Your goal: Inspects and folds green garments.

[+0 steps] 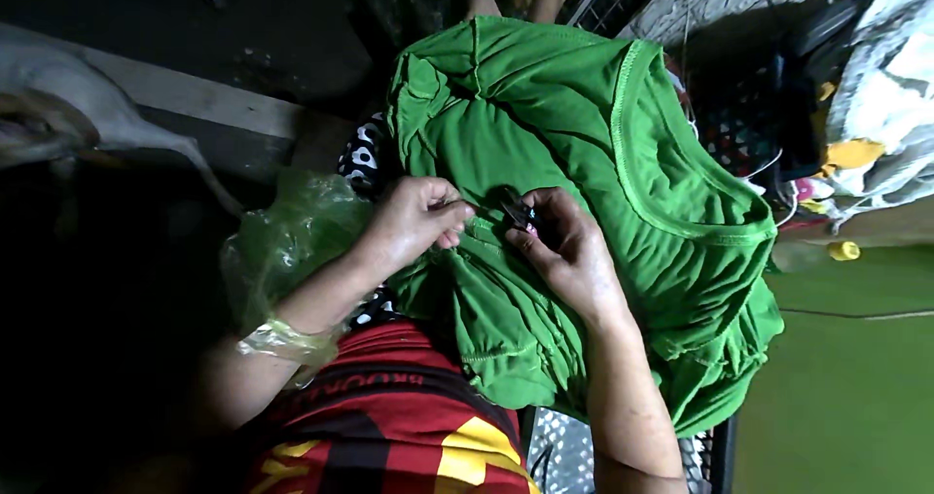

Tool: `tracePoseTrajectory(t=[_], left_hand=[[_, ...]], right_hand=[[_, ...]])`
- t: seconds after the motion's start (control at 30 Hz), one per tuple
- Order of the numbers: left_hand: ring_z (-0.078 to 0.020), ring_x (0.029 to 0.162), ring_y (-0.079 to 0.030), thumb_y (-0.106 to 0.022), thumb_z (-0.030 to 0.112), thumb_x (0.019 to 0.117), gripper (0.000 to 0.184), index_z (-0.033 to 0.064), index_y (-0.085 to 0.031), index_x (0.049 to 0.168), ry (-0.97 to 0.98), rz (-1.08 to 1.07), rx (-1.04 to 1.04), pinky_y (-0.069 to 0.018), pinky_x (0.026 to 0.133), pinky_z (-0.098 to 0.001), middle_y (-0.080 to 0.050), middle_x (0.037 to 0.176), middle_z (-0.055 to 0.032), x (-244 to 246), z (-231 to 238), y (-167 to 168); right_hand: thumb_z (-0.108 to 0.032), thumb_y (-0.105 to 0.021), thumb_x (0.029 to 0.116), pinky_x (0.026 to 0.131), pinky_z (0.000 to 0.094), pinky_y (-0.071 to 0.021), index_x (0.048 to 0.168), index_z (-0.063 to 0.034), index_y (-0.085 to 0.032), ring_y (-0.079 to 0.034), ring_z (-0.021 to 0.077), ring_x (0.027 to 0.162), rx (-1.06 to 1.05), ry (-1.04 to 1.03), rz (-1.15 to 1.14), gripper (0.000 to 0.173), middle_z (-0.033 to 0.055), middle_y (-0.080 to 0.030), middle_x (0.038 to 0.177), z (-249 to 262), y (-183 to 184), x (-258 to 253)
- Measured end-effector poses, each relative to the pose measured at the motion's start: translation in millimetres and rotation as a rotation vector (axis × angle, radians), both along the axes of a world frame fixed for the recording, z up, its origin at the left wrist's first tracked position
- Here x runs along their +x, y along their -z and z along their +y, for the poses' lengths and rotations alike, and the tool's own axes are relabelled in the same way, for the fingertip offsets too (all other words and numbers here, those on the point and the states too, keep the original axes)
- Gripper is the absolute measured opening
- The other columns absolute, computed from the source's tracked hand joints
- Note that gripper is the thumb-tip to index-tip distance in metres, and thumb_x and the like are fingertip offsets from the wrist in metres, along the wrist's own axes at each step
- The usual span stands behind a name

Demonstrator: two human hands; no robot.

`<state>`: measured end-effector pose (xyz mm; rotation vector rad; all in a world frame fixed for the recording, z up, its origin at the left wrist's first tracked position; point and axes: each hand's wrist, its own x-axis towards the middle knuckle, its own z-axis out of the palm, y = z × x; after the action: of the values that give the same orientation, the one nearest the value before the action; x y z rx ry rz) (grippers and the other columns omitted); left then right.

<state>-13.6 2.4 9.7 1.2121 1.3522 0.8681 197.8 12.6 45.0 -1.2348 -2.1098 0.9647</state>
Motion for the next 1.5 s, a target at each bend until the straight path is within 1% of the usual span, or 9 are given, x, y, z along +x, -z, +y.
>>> tracePoseTrajectory(t=[0.33, 0.43, 0.57, 0.7, 1.0, 1.17, 1.37, 1.43, 1.5], left_hand=[[0.0004, 0.051, -0.059, -0.062, 0.005, 0.0951, 0.019, 0.0128, -0.065, 0.078, 0.204, -0.285, -0.003, -0.0499, 0.048, -0.0141, -0.065, 0.063, 0.0066, -47, -21, -5], [-0.0002, 0.047, -0.058, -0.068, 0.000, 0.0851, 0.018, 0.0121, -0.065, 0.072, 0.258, -0.359, -0.037, -0.0490, 0.043, -0.0138, -0.065, 0.060, 0.0035, -49, -29, -16], [0.0039, 0.051, -0.060, -0.071, 0.003, 0.0868, 0.014, 0.0130, -0.070, 0.077, 0.491, -0.351, -0.007, -0.0508, 0.047, -0.0120, -0.068, 0.063, 0.0086, -39, -39, -32], [0.0074, 0.051, -0.059, -0.072, 0.010, 0.0900, 0.012, 0.0192, -0.071, 0.083, 0.660, -0.393, -0.125, -0.0498, 0.047, -0.0104, -0.067, 0.066, 0.0160, -40, -44, -43], [0.0065, 0.064, -0.064, -0.066, 0.014, 0.0955, 0.012, 0.0133, -0.078, 0.092, 0.487, -0.258, 0.066, -0.0556, 0.060, -0.0103, -0.069, 0.077, 0.0152, -49, -40, -29], [0.0018, 0.067, -0.062, -0.071, 0.017, 0.0934, 0.017, 0.0024, -0.075, 0.087, 0.651, -0.150, 0.275, -0.0524, 0.061, -0.0138, -0.070, 0.081, 0.0001, -21, -45, -35], [-0.0253, 0.069, -0.061, -0.071, 0.000, 0.0888, 0.012, -0.0073, -0.071, 0.079, 1.026, -0.218, 0.457, -0.0479, 0.066, -0.0357, -0.063, 0.072, -0.0178, 36, -51, -56], [-0.0230, 0.068, -0.059, -0.071, 0.001, 0.0896, 0.012, -0.0071, -0.072, 0.081, 1.062, -0.205, 0.466, -0.0450, 0.062, -0.0327, -0.062, 0.073, -0.0171, 37, -51, -67], [-0.0207, 0.070, -0.060, -0.070, 0.005, 0.0910, 0.013, -0.0040, -0.072, 0.081, 1.007, -0.163, 0.515, -0.0450, 0.062, -0.0311, -0.063, 0.075, -0.0146, 29, -53, -71]], right_hand=[[-0.011, -0.072, 0.0914, 0.057, 0.0128, -0.0447, 0.108, -0.0020, -0.064, -0.053, -0.0014, 0.063, -0.030, 0.004, -0.029, 0.020, 0.0004, -0.061, 0.082, 0, -1, 6], [-0.023, -0.076, 0.0893, 0.065, 0.0305, -0.0518, 0.109, -0.0017, -0.067, -0.060, 0.0121, 0.072, 0.044, -0.041, -0.227, 0.030, 0.0063, -0.066, 0.089, -1, -2, 3], [-0.003, -0.065, 0.0898, 0.067, 0.0487, -0.0557, 0.103, 0.0046, -0.069, -0.068, 0.0301, 0.077, 0.186, -0.047, -0.339, 0.016, 0.0182, -0.068, 0.092, 5, -10, -1], [-0.009, -0.055, 0.1027, 0.072, 0.0193, -0.0497, 0.111, 0.0017, -0.063, -0.059, 0.0009, 0.078, 0.024, 0.146, -0.227, 0.015, 0.0034, -0.064, 0.092, 31, -22, 21], [-0.012, -0.059, 0.1024, 0.058, 0.0135, -0.0412, 0.106, -0.0044, -0.065, -0.049, -0.0037, 0.062, -0.058, 0.266, -0.010, 0.010, -0.0037, -0.058, 0.079, 31, 2, 36], [-0.005, -0.066, 0.0967, 0.076, 0.0404, -0.0570, 0.123, 0.0034, -0.060, -0.067, 0.0232, 0.084, 0.140, 0.172, -0.262, 0.028, 0.0190, -0.066, 0.109, 28, -9, 25], [-0.028, -0.075, 0.0921, 0.067, 0.0278, -0.0567, 0.136, -0.0020, -0.050, -0.067, 0.0123, 0.084, 0.095, -0.126, -0.136, 0.056, 0.0127, -0.066, 0.115, 33, -48, -39], [-0.031, -0.085, 0.0833, 0.071, 0.0427, -0.0589, 0.151, -0.0058, -0.040, -0.070, 0.0250, 0.087, -0.057, -0.232, -0.210, 0.085, 0.0170, -0.068, 0.112, 31, -39, -71], [-0.014, -0.079, 0.0886, 0.078, 0.0560, -0.0580, 0.152, -0.0047, -0.037, -0.071, 0.0343, 0.088, -0.164, -0.334, -0.350, 0.076, 0.0181, -0.070, 0.100, 37, -20, -92]])
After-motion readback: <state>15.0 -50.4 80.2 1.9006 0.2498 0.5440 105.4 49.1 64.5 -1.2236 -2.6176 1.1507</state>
